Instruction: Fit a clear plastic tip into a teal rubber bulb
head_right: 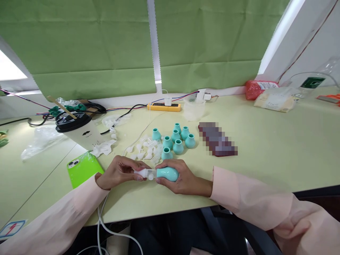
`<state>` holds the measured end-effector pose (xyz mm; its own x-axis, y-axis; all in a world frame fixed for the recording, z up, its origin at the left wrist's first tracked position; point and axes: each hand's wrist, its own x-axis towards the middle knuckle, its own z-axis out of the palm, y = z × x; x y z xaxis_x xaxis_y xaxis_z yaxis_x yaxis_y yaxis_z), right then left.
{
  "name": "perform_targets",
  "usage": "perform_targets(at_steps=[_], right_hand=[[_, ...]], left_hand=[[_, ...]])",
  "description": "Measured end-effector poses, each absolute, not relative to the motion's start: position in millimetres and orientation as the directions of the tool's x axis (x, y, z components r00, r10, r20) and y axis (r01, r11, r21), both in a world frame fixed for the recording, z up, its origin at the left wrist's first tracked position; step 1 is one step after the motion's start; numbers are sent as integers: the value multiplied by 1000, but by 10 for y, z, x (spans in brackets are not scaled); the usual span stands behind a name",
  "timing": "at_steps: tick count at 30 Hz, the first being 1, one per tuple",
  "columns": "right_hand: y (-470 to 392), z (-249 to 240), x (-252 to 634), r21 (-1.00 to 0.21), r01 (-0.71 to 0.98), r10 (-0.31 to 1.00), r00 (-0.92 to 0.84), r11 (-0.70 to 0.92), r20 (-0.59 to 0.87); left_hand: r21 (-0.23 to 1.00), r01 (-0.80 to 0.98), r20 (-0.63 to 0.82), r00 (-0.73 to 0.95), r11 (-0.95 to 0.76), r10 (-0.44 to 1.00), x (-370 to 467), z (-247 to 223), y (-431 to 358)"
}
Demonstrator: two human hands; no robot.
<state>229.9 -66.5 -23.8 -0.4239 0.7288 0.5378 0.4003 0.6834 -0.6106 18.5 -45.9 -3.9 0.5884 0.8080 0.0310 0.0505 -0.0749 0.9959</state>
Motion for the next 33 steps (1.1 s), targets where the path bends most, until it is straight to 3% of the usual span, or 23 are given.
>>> perform_targets(at_steps=[5,12,17,23,33], right_hand=[[-651,-235,2288,-649,377,747,-420,660,515],[-750,-141,2157,-780,283,813,-376,558,445],[-765,-134,2111,-833,184,820,-379,521,429],[-734,-189,2102,-939,124,842,-491,322,224],[-715,-186,2095,-942,165,808,-569,293,152]], left_hand=[[997,8,54,571,-71,819,186,-35,-462],[951,135,175,506,-278,845,139,123,-472],[963,96,175,484,-251,857,156,122,-468],[961,-7,262,325,-275,909,124,138,-410],[956,-5,289,171,-293,942,134,138,-357]])
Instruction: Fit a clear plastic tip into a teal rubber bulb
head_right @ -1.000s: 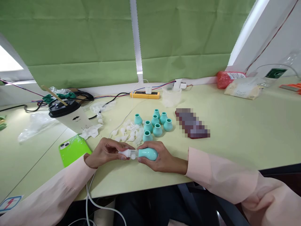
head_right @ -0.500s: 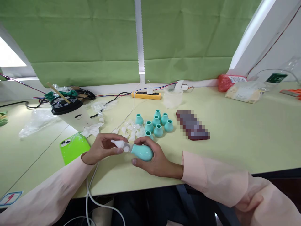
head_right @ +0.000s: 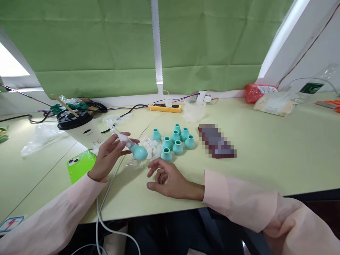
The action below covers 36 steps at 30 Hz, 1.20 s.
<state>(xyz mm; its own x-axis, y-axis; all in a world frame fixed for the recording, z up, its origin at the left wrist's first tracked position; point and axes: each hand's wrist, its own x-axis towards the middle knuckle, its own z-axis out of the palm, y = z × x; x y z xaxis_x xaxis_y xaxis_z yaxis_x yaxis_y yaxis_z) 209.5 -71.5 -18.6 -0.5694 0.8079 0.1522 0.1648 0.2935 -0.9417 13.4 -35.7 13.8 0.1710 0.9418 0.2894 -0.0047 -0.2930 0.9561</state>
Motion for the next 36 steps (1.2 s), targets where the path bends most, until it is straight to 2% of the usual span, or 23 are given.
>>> perform_targets(at_steps=[3,9,16,23,29,32,34,36], right_hand=[[-731,-198,2081,-931,198,783,-609,305,127],[-751,-281,2051,-882,217,746,-636,417,196],[-762,-273,2064,-875,222,735,-648,431,197],[-773,-262,2074,-848,241,723,-657,472,216],[-768,-291,2078,-817,261,723,-645,515,249],[-720,-330,2105,-677,364,718,-597,639,357],[-669,-356,2129,-478,489,680,-593,730,432],[-613,-374,2146,-250,639,677,-610,727,410]], left_hand=[[938,25,339,142,-345,930,148,138,-322],[846,80,532,-67,-527,844,156,86,104],[777,211,611,-29,-593,791,450,-6,704],[767,407,505,97,-497,858,485,-164,989],[762,507,407,107,-402,907,408,-187,1037],[756,547,422,12,-359,907,393,-136,915],[704,573,529,-29,-420,848,374,-45,747],[553,613,683,54,-564,728,336,90,521]])
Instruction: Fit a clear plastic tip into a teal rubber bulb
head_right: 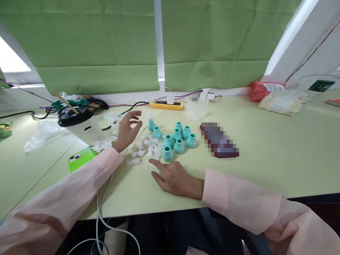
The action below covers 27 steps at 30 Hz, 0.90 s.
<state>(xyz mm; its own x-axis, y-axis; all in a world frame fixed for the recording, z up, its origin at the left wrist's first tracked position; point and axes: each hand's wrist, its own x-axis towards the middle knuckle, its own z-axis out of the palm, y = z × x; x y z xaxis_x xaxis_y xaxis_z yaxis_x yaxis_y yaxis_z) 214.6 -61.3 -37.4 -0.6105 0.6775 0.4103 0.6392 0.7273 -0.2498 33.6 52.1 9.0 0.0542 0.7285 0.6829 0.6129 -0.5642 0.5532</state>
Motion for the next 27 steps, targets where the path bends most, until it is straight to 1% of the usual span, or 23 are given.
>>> perform_targets(at_steps=[1,2,3,4,5,6,7,9,11,15,17,19,22,24,27], right_hand=[[-588,-378,2147,-147,705,700,-611,694,370],[-566,-379,2144,-59,758,731,-602,650,320],[-548,-377,2137,12,794,763,-587,607,271],[-535,-374,2125,69,816,787,-573,574,227],[-525,-370,2111,111,826,804,-564,553,189],[-518,-366,2096,140,827,813,-561,544,155],[-513,-362,2081,160,825,819,-561,541,124],[-501,-361,2056,184,817,819,-567,547,85],[-486,-368,2041,188,809,810,-579,557,91],[-467,-380,2046,146,809,782,-588,569,207],[-480,-364,2060,94,792,749,-603,603,275],[-508,-332,2076,12,755,704,-617,656,353],[-553,-284,2096,-140,718,697,-579,682,424],[-573,-269,2104,-218,703,715,-560,677,419],[-585,-278,2108,-291,661,715,-570,691,404]], left_hand=[[458,627,706,174,-630,686,309,163,398],[376,623,669,330,-686,666,279,231,274],[317,603,547,514,-732,660,246,289,155],[277,596,386,649,-753,656,216,330,47],[238,598,250,724,-765,643,190,350,-46],[208,607,154,754,-767,639,172,349,-122],[193,609,90,770,-769,632,163,327,-181],[178,610,42,779,-772,625,169,242,-247],[169,614,39,777,-771,628,193,137,-262],[150,614,48,778,-775,626,223,3,-245],[166,605,67,781,-779,621,219,-7,-249],[204,601,102,772,-773,627,210,12,-265],[316,592,189,727,-741,661,194,56,-290],[419,564,257,678,-711,689,185,73,-299],[540,494,347,607,-681,715,186,60,-306]])
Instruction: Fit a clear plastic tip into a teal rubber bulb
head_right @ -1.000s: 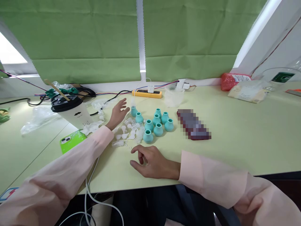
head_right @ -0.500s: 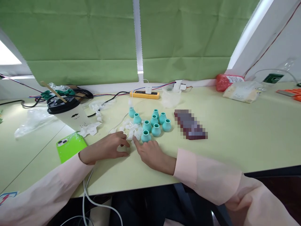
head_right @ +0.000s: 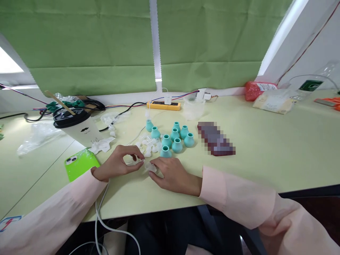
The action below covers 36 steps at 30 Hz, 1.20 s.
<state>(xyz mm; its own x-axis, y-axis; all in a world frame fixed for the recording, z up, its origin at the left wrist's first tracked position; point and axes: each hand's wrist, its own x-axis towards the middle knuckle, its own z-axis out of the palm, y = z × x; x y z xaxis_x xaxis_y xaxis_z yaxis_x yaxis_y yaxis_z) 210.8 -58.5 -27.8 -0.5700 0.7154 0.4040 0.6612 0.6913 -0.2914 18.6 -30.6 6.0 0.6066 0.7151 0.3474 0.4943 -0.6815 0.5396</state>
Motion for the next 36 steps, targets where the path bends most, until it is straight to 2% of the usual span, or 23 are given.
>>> perform_targets(at_steps=[5,11,17,20,24,27,29,33,36], right_hand=[[-582,-345,2100,-358,637,730,-568,683,380],[-554,-386,2069,-308,640,707,-596,704,379],[-552,-393,2057,-506,529,732,-513,681,449],[-553,-394,2059,-563,489,744,-493,666,451],[-570,-353,2073,-686,409,790,-426,602,440],[-593,-312,2079,-792,308,839,-339,527,426],[-602,-303,2075,-858,208,868,-287,469,405],[-589,-330,2052,-937,-24,907,-246,348,343],[-575,-348,2042,-950,-69,919,-240,305,312]], left_hand=[[582,425,448,544,-693,709,257,-5,-350],[640,434,349,571,-634,743,315,-50,-394],[695,434,336,509,-573,793,314,-93,-404],[697,440,348,483,-567,803,323,-116,-425],[697,451,425,367,-558,827,307,-130,-432],[755,417,428,274,-507,862,292,-138,-416],[820,368,376,227,-437,898,295,-140,-401],[959,199,149,247,-200,958,317,-124,-379],[993,82,52,304,-80,951,329,-99,-382]])
